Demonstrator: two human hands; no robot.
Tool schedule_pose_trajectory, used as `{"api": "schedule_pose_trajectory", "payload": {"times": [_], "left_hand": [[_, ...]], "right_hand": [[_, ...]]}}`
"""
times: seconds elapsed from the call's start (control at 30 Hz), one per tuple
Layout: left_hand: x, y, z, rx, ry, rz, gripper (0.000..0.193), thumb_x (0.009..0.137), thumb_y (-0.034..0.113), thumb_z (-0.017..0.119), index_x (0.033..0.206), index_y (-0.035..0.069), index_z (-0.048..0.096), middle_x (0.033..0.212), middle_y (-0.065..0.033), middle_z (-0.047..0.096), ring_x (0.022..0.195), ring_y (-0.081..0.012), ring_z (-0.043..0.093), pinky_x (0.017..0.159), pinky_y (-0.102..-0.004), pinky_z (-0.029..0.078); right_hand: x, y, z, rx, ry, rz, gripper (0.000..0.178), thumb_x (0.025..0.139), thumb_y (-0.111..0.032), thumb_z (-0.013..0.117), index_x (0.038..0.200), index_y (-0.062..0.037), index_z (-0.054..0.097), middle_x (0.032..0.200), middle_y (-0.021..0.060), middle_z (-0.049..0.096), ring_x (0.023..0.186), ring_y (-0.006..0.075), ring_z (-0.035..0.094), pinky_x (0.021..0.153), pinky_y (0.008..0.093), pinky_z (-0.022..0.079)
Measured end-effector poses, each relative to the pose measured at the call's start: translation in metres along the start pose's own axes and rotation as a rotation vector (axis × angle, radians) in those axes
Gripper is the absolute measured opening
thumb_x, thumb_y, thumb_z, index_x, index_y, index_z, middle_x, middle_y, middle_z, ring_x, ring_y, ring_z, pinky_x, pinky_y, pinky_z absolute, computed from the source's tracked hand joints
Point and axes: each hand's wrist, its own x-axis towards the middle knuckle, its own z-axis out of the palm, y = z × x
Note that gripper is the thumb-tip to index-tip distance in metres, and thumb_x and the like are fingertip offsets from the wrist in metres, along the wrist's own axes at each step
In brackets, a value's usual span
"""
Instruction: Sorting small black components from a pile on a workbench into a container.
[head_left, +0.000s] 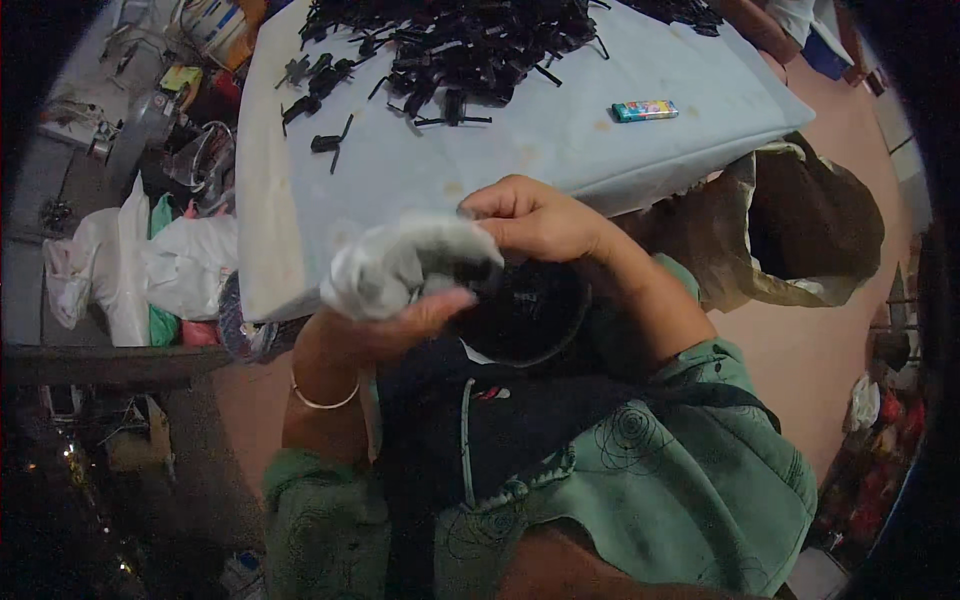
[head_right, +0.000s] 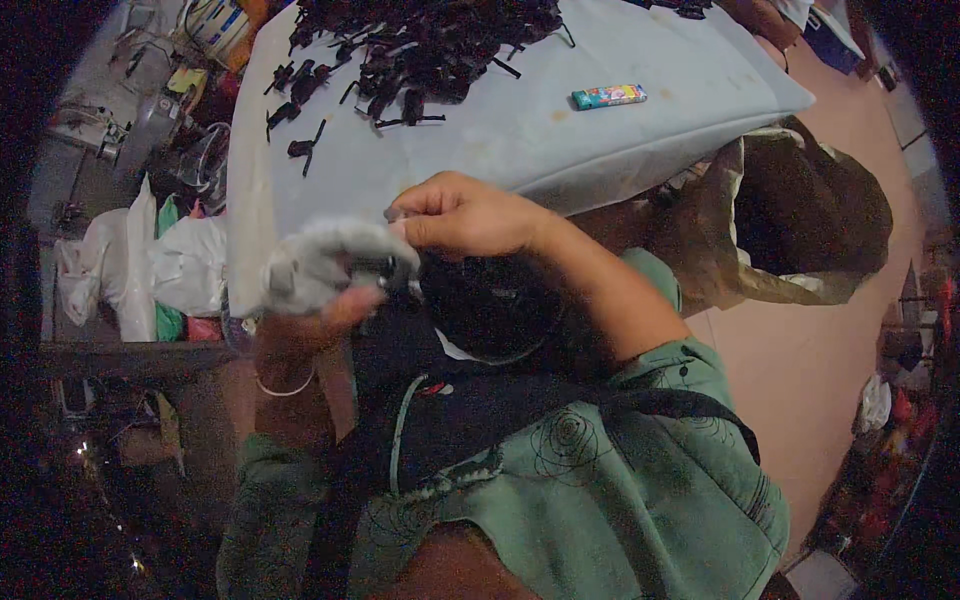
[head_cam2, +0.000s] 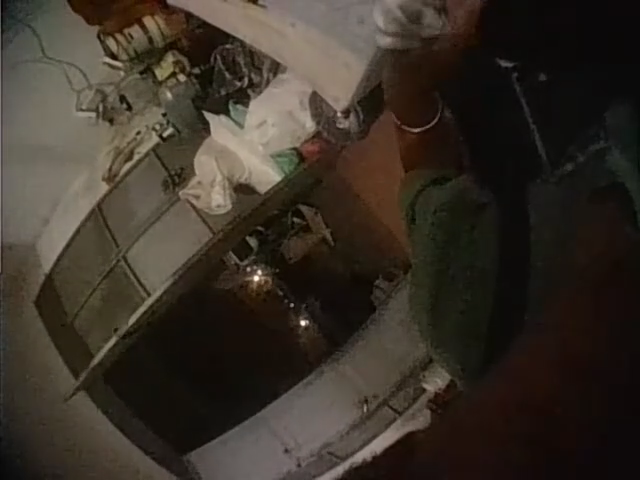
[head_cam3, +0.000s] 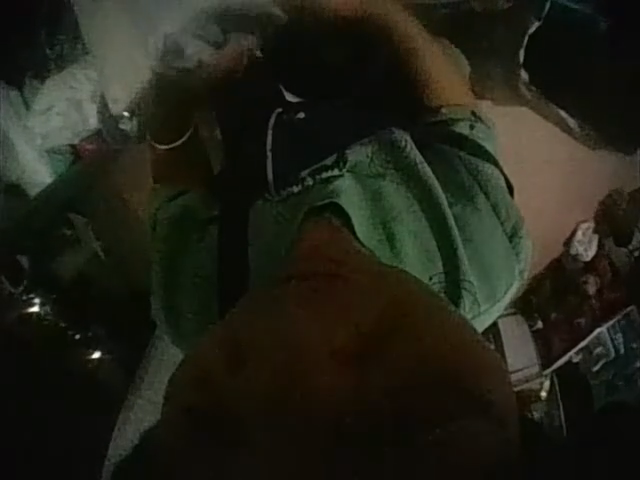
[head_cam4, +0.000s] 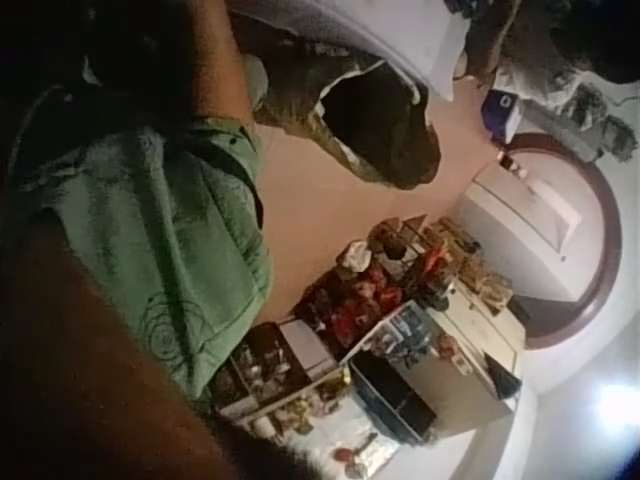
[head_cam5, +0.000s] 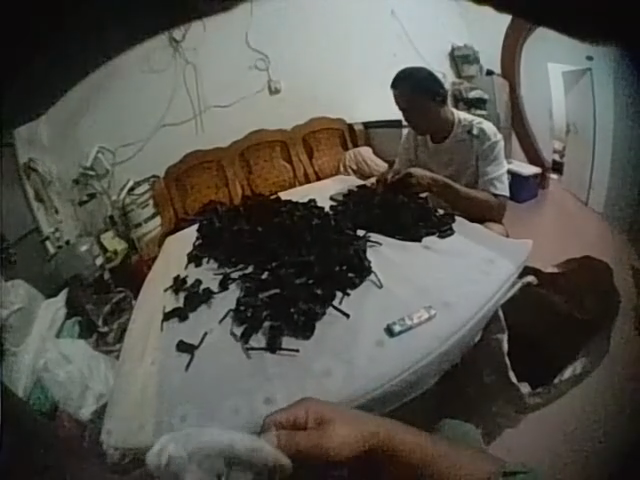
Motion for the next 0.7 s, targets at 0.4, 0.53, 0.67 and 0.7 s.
{"api": "schedule_pose_trajectory", "payload": {"times": [0.4,0.53,0.67,0.7], "left_hand": [[0.023,-0.049,0.028,-0.155,0.747,-0.072,0.017,0.087,0.012,0.049,0.101,0.002,0.050,0.085,-0.0004,0.054,0.070,-0.0053,0.048,0.060,-0.0181,0.041],[0.017,-0.048,0.029,-0.282,0.629,-0.147,0.014,0.086,0.008,0.048,0.099,0.002,0.049,0.083,-0.0007,0.053,0.069,-0.0048,0.047,0.059,-0.0181,0.041],[0.017,-0.040,0.031,-0.092,0.580,-0.114,0.016,0.082,0.001,0.048,0.098,0.002,0.049,0.081,-0.0004,0.053,0.066,-0.0049,0.048,0.056,-0.0191,0.041],[0.017,-0.037,0.031,-0.092,0.582,-0.114,0.016,0.082,0.001,0.048,0.098,0.002,0.049,0.081,-0.0004,0.053,0.066,-0.0049,0.048,0.056,-0.0191,0.041]], "right_hand": [[0.008,0.005,0.031,-1.115,0.563,-0.680,0.014,0.075,-0.011,0.062,0.074,-0.0022,0.052,0.061,0.0121,0.051,0.052,0.0276,0.051,0.047,0.0324,0.040],[0.010,0.010,0.027,-0.950,0.823,-0.512,0.018,0.077,-0.016,0.058,0.070,-0.0023,0.050,0.061,0.0149,0.050,0.055,0.0314,0.052,0.050,0.0363,0.041],[0.008,0.002,0.015,-0.699,0.677,-0.326,0.021,0.085,-0.017,0.053,0.073,-0.0001,0.050,0.057,0.0060,0.046,0.053,0.0112,0.042,0.049,0.0279,0.038],[0.006,0.000,0.013,-0.619,0.591,-0.247,0.024,0.087,-0.020,0.050,0.074,0.0002,0.050,0.056,0.0047,0.044,0.054,0.0093,0.039,0.049,0.0276,0.037]]}}
